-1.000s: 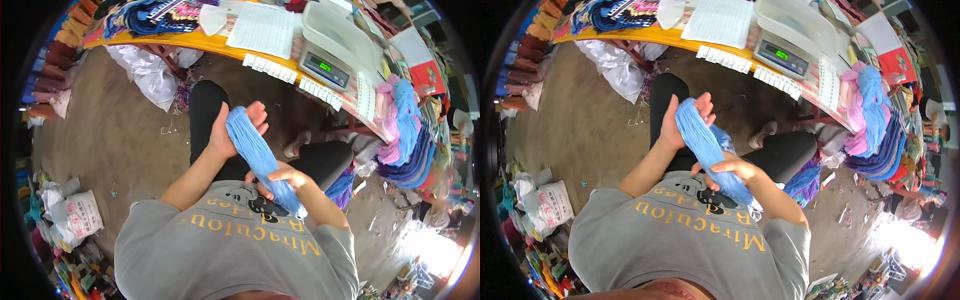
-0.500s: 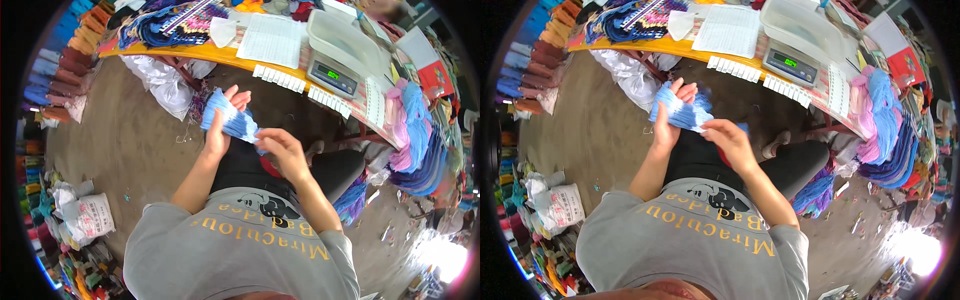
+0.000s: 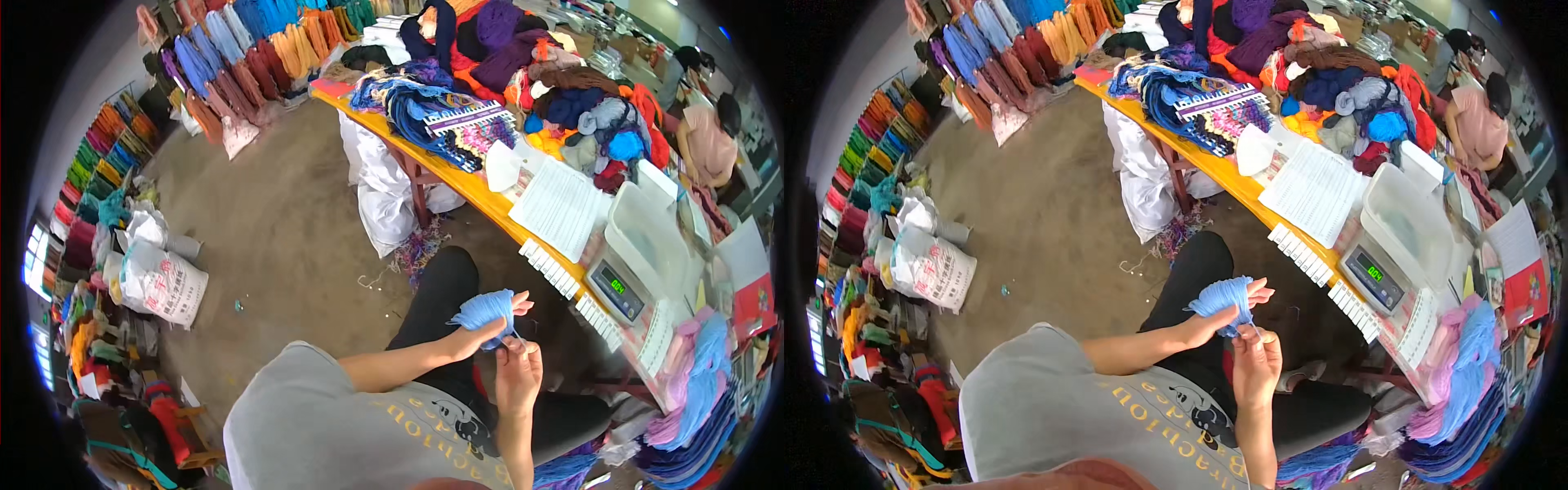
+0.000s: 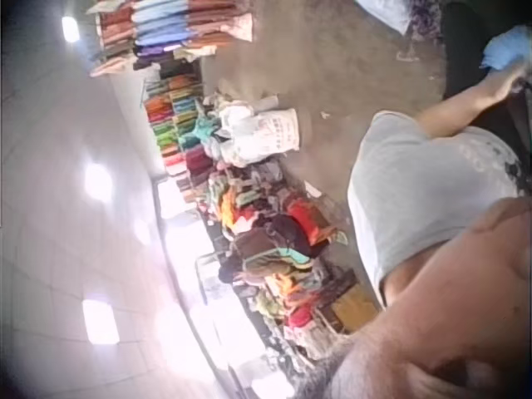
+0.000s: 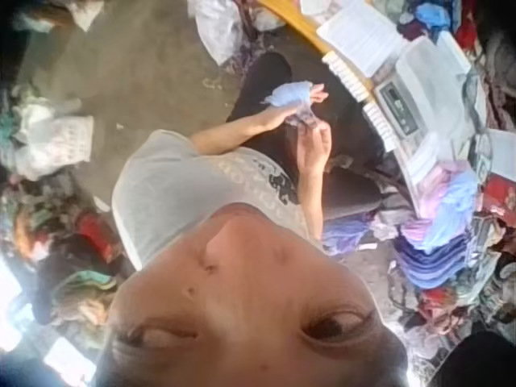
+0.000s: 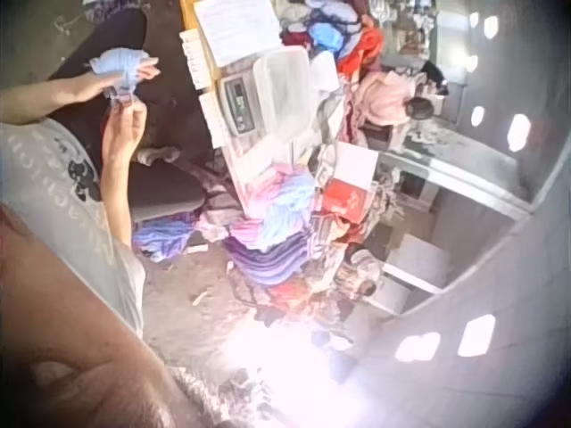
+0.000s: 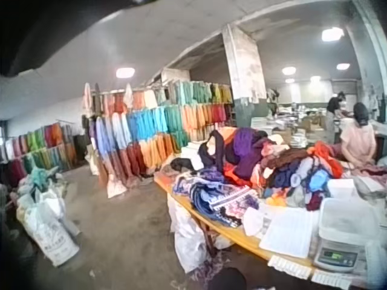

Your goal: Weighing bundles of yarn on a digital scale and attaching identification tags.

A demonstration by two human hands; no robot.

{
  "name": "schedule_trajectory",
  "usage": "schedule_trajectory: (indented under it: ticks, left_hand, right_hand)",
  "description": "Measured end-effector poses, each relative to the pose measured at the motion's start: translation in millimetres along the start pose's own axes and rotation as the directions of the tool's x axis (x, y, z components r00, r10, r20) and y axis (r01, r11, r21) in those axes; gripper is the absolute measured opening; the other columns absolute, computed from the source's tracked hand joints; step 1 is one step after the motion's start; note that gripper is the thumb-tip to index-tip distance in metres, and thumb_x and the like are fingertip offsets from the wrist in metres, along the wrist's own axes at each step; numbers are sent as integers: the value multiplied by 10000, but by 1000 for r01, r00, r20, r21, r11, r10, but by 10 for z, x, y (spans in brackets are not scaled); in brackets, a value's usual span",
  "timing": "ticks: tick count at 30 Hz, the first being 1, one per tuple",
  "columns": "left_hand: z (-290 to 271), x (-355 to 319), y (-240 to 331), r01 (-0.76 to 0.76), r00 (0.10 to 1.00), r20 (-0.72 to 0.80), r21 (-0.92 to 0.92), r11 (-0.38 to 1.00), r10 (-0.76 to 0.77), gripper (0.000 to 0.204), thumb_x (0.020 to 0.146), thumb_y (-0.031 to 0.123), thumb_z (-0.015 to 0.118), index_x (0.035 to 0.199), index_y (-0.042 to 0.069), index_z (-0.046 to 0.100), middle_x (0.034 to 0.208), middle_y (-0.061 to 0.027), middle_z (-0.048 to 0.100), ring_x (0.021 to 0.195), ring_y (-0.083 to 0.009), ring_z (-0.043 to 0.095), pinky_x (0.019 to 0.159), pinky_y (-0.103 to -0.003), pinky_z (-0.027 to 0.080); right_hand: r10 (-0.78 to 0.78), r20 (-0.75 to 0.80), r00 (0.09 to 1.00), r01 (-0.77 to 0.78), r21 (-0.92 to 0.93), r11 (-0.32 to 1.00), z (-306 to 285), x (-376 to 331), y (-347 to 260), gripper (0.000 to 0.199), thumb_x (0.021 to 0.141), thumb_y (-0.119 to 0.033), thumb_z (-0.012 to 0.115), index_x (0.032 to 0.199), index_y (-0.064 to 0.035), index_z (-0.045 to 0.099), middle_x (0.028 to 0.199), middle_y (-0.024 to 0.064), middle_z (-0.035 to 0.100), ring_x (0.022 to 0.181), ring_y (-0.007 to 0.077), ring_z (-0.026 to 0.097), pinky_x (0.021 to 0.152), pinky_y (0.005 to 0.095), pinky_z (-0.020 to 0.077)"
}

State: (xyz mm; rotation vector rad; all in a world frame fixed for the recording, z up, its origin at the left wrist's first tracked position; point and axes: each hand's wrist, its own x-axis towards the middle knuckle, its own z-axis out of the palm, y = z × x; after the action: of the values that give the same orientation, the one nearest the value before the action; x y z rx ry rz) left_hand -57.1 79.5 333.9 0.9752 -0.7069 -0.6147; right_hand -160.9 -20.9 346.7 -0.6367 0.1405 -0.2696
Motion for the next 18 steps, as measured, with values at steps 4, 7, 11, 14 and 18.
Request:
schedule_trajectory:
  ticks: [4, 7, 11, 14, 18]
  left_hand:
    - [112, 51, 153, 54, 998, -12, -330, 943, -61, 633, 934, 440, 377, 1418, 61, 225, 1402, -117, 336, 1279, -218, 330, 1072, -365, 216]
    - [154, 104, 153, 30, 1000, 15, -459, 888, -27, 655, 920, 448, 399, 1408, 42, 239, 1418, -111, 321, 1280, -227, 337, 1073, -366, 218]
    - [-33, 168, 216, -33, 981, -168, -626, 779, -93, 616, 919, 440, 408, 1389, 60, 292, 1374, -116, 388, 1220, -233, 419, 1025, -368, 317]
    - [-224, 190, 346, -104, 967, -234, -722, 684, -100, 567, 916, 446, 399, 1379, 128, 320, 1349, -142, 407, 1214, -275, 422, 1030, -434, 320]
    - [-176, 100, 357, 24, 984, -69, -865, 502, -166, 575, 923, 494, 355, 1382, 151, 314, 1175, -130, 549, 962, -267, 592, 942, -454, 415]
  right_hand:
    - [-14, 169, 985, 2, 74, 997, 19, 12, -67, 170, 848, -195, 622, 830, -93, 487, 735, 8, 457, 746, 156, 446, 655, 276, 355]
    - [24, 251, 968, -64, 154, 986, -44, 16, -190, 266, 820, -224, 659, 765, -101, 429, 655, -10, 389, 636, 128, 371, 538, 242, 309]
    - [64, 115, 991, -98, 323, 941, -315, -96, -321, 196, 891, -189, 551, 772, -101, 422, 541, -31, 331, 462, 76, 293, 426, 228, 253]
    - [18, -139, 990, 11, 205, 979, -775, -207, -503, 137, 953, -174, 433, 858, -90, 484, 518, -48, 251, 417, 38, 217, 362, 201, 162]
    - [-25, -155, 988, 66, 264, 962, -1110, -361, -554, 141, 961, -186, 432, 907, -74, 499, 521, -51, 240, 426, 36, 209, 369, 194, 172]
